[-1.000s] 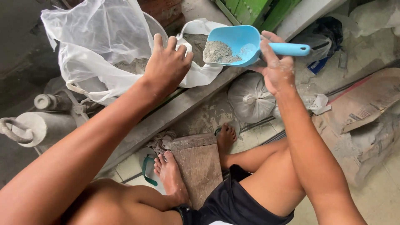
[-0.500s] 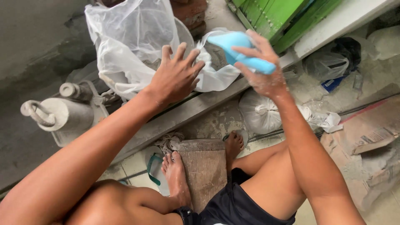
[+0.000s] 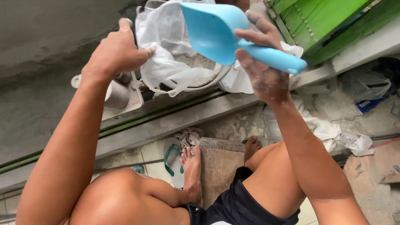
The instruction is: The person scoops a grey granular substance from a white plastic bag using a blue plastic scoop and pours it into a grey bucket. The person repeats this scooping and pouring action multiple times to transfer the material between the bag and the bucket.
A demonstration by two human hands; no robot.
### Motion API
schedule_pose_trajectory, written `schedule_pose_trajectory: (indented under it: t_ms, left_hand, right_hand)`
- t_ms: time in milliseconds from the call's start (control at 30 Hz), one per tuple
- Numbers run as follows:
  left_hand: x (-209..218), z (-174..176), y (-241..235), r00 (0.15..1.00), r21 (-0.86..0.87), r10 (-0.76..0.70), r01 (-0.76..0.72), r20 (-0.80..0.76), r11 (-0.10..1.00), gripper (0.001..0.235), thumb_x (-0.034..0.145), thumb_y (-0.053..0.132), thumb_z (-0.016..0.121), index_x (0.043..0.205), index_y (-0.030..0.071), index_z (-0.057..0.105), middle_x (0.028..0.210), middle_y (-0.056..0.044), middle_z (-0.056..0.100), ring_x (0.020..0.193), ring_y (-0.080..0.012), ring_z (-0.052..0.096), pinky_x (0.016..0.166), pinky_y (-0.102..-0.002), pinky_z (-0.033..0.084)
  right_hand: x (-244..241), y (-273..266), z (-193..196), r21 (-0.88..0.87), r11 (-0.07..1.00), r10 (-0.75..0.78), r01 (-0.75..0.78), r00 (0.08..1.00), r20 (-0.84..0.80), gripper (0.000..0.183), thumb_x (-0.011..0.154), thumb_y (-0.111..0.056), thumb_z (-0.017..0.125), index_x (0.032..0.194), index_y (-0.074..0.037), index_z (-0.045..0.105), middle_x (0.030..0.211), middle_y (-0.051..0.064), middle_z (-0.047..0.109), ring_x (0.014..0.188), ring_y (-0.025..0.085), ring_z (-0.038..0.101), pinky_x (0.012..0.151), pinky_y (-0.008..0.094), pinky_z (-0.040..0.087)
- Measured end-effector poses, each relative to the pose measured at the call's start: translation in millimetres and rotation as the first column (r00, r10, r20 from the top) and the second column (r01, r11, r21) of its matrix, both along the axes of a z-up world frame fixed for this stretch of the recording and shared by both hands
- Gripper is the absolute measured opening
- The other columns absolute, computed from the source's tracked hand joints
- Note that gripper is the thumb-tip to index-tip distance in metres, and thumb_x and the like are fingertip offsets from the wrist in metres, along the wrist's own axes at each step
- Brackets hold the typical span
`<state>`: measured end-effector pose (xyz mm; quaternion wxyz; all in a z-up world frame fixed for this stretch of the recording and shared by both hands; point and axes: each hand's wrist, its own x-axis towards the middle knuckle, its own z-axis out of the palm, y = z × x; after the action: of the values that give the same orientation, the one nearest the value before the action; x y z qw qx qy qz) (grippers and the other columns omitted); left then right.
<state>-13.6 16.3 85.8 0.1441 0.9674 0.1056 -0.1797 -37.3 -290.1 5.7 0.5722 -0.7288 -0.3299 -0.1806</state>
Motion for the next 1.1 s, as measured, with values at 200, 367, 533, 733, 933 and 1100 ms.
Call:
schedule_pose_trajectory:
  t_ms: [200,367,533,733,933,1100]
  left_hand:
    - [-12,-25,-8,1.000,-0.399,0.022,-0.025,-0.012,0.917,0.044,0.097,0.016,0.054,0.141,0.013,0.053,0.135,-0.008,0.066,0.115,-0.0243,0.064,0.096,-0.040,0.048]
    - [22,-58,-18,0.984,-0.717,0.038,0.102,0.177,0.689,0.019,0.099,0.011,0.040,0.109,0.011,0.056,0.091,-0.004,0.063,0.069,-0.0139,0.058,0.063,-0.031,0.048]
    - [48,-53,-20,0.908,-0.838,-0.036,0.400,0.417,0.370,0.037,0.100,0.011,0.045,0.133,0.007,0.059,0.120,-0.002,0.068,0.103,-0.0109,0.064,0.088,-0.025,0.052]
    - [11,-48,36,0.950,-0.207,-0.297,0.272,-0.099,0.940,0.027,0.083,0.009,0.046,0.102,0.011,0.066,0.101,-0.008,0.071,0.081,-0.0240,0.058,0.071,-0.040,0.045]
    - [-16,-10,23,0.941,-0.166,0.002,-0.062,-0.339,0.984,0.087,0.091,0.047,0.056,0.167,0.026,0.021,0.150,-0.003,0.057,0.116,-0.0299,0.067,0.106,-0.042,0.042]
    - [8,-40,3,0.790,-0.088,-0.287,0.393,0.541,0.915,0.061,0.099,0.031,0.072,0.149,0.004,0.050,0.131,-0.021,0.047,0.120,-0.0406,0.043,0.104,-0.058,0.038]
  right_hand:
    - [45,40,-44,-0.122,0.979,0.122,-0.165,0.945,-0.305,0.025,0.105,-0.020,0.067,0.129,-0.029,0.066,0.150,0.014,0.041,0.149,0.032,0.040,0.113,0.055,0.054]
    - [60,46,-56,-0.257,0.966,-0.021,0.021,1.000,0.001,0.025,0.102,-0.007,0.074,0.122,-0.022,0.073,0.157,0.021,0.039,0.145,0.045,0.048,0.115,0.058,0.046]
    - [54,29,-44,-0.295,0.950,-0.055,0.102,0.985,0.164,0.021,0.107,-0.008,0.069,0.124,-0.019,0.074,0.162,0.023,0.035,0.150,0.046,0.045,0.117,0.056,0.049]
    - [48,5,-46,-0.367,0.930,0.005,0.016,0.998,0.056,0.028,0.106,-0.010,0.072,0.130,-0.022,0.071,0.135,0.018,0.044,0.126,0.041,0.056,0.096,0.048,0.055]
    - [24,-5,-13,-0.258,0.953,0.158,-0.157,0.987,-0.019,0.030,0.107,-0.015,0.072,0.136,-0.020,0.065,0.131,0.019,0.068,0.141,0.037,0.050,0.106,0.049,0.045]
    - [-4,-23,-2,0.017,0.980,0.197,-0.197,0.976,-0.091,0.031,0.110,-0.014,0.063,0.141,-0.016,0.057,0.159,0.022,0.046,0.156,0.039,0.042,0.128,0.056,0.043]
